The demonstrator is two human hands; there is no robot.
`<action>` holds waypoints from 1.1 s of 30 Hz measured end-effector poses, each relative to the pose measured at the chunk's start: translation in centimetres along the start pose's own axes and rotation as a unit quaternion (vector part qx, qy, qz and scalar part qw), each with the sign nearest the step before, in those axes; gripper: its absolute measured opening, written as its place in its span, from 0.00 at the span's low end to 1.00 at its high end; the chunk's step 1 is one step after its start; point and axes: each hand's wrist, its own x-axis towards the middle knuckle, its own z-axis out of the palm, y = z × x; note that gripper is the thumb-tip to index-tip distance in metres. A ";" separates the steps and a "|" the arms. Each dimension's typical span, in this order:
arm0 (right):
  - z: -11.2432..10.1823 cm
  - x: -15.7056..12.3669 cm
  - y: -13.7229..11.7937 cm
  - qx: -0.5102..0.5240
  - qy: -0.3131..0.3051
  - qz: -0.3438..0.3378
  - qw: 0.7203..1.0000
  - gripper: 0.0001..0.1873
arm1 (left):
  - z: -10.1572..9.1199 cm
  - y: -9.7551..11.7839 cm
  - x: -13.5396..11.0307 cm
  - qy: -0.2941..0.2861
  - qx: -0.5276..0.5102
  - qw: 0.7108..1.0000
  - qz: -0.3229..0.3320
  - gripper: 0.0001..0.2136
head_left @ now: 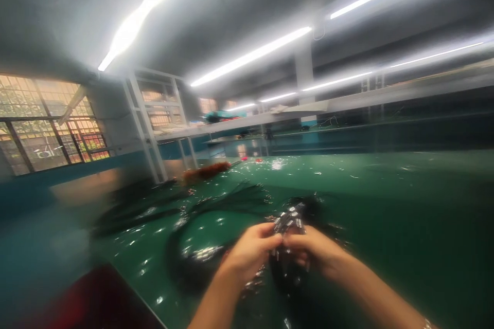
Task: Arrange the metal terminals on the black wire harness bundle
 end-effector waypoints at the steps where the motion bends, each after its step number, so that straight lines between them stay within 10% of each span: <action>1: 0.0 0.0 0.1 0.011 -0.009 0.000 1.000 0.07 | -0.1 0.1 0.0 -0.006 0.009 1.000 0.003 0.13; 25: 0.4 -0.2 1.1 0.073 -0.027 0.000 0.997 0.05 | -2.7 0.4 -0.1 0.006 0.026 0.999 -0.027 0.14; 33: 0.7 -0.2 0.8 0.024 0.063 -0.043 0.997 0.14 | -2.4 0.2 0.1 -0.010 0.073 0.996 -0.053 0.18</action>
